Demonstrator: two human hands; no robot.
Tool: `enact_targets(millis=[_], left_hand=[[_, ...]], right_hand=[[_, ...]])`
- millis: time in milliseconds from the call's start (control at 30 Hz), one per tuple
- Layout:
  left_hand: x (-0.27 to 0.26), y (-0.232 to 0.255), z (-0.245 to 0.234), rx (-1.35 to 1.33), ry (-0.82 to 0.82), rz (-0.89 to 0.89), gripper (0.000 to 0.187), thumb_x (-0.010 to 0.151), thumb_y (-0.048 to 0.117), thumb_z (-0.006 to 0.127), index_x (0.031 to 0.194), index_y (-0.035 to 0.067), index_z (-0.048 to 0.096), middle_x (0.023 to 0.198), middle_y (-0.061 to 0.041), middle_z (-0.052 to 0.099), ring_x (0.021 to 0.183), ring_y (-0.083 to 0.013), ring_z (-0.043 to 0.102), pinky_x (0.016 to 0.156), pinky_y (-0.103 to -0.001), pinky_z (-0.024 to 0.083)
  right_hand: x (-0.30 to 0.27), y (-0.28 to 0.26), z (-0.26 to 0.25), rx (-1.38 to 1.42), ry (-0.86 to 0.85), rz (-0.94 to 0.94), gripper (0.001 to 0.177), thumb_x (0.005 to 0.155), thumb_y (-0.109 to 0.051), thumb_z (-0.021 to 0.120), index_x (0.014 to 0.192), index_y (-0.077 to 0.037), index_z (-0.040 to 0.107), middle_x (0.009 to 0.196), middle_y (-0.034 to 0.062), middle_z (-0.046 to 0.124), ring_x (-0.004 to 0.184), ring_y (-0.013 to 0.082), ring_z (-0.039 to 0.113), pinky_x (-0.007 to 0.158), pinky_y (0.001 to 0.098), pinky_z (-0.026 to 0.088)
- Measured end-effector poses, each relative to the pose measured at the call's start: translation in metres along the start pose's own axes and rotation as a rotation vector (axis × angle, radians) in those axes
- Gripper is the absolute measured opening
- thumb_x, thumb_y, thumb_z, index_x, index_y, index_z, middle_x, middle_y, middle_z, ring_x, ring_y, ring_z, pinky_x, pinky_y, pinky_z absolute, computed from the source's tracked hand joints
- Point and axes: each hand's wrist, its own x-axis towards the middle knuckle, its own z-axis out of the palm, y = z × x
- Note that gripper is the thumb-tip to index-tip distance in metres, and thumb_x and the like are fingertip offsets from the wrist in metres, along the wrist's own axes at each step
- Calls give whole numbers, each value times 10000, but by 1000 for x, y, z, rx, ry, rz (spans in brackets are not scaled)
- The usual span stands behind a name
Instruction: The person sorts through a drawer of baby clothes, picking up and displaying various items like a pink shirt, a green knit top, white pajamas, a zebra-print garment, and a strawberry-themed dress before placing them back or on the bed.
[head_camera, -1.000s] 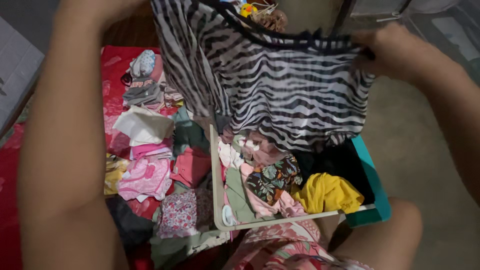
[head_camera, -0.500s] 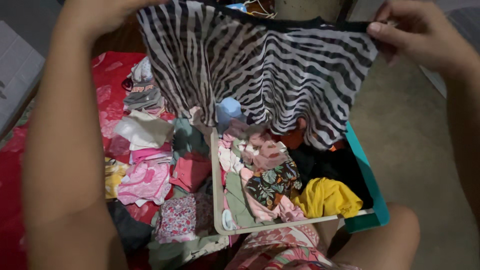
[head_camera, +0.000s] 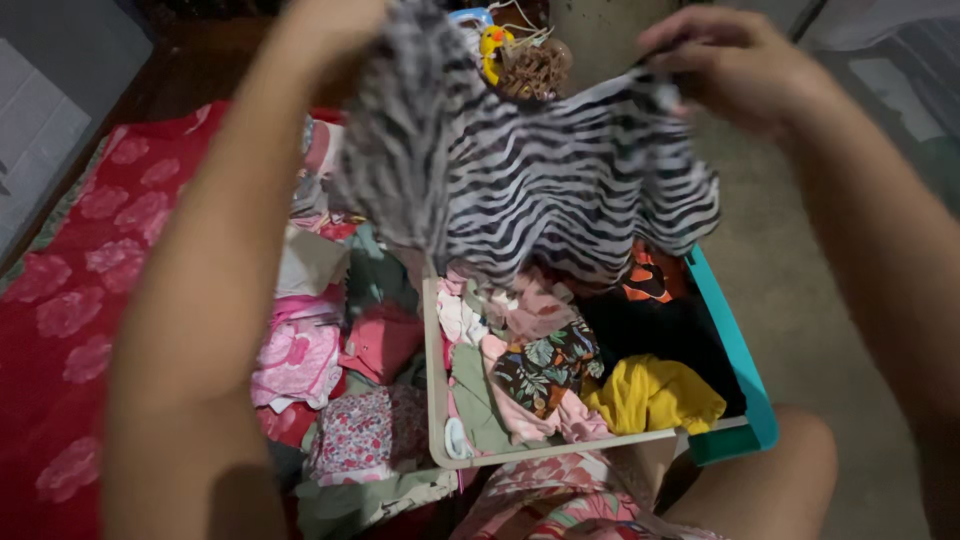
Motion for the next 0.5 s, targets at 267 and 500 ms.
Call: enact_targets(millis=[267, 500], left_hand=[[-74, 179, 29, 109, -10, 700, 398, 813, 308, 865, 908, -42, 703, 905, -232, 709, 866, -366, 709, 737, -432, 552], [-74, 174, 5, 138, -145, 609, 279, 900, 165, 762, 1132, 17, 714, 998, -205, 729, 908, -359, 719, 747, -461, 558]], right_hand=[[-10, -48, 44, 417, -401, -144, 290, 1062, -145, 502, 1194, 38, 683, 996, 145, 759, 893, 195, 768, 912, 353, 664], [-25, -40, 57, 275, -323, -588, 254, 985, 5, 710, 1234, 50, 690, 1142, 110, 755, 1073, 187, 739, 1001, 300, 599]])
